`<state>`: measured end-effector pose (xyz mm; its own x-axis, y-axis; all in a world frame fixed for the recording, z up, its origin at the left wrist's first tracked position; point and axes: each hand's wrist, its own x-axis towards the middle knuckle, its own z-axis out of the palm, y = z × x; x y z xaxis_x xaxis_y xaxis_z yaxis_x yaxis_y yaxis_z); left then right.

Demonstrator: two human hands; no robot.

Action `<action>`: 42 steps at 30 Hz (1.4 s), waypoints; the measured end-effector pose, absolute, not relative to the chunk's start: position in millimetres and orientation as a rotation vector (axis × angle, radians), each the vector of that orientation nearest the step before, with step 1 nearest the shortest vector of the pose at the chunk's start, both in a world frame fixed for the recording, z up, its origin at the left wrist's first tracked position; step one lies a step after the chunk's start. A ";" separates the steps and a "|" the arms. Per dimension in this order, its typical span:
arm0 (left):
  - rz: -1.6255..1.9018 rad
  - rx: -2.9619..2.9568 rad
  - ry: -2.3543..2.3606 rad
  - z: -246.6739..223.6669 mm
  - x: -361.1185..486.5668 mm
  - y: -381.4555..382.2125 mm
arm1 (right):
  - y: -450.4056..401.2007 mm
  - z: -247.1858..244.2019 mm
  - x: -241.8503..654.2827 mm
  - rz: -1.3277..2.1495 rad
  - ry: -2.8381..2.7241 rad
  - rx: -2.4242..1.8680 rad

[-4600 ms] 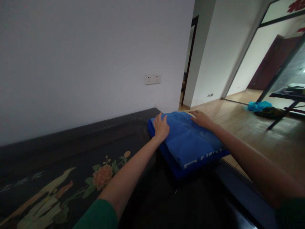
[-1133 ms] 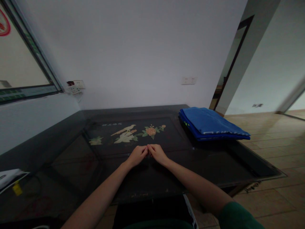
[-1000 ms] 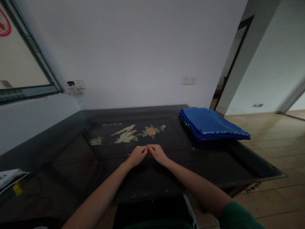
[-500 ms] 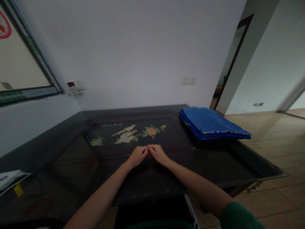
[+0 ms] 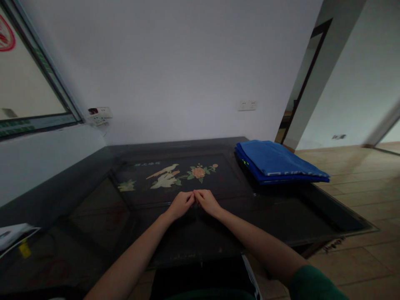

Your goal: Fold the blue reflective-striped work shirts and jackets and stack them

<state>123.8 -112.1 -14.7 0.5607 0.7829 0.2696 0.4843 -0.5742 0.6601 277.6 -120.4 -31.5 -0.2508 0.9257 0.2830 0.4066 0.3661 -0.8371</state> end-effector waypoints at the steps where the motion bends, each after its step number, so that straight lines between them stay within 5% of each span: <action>1: 0.754 2.274 1.014 -15.1 123.7 -111.7 | -120.3 -31.4 277.7 0.818 -1.824 -1.167; 32: 0.676 2.332 1.041 -18.8 122.4 -110.4 | -124.5 -30.2 279.5 0.887 -1.834 -1.217; 42: 0.560 2.425 0.983 -7.6 130.5 -121.9 | -172.5 6.9 328.6 1.021 -2.201 -1.259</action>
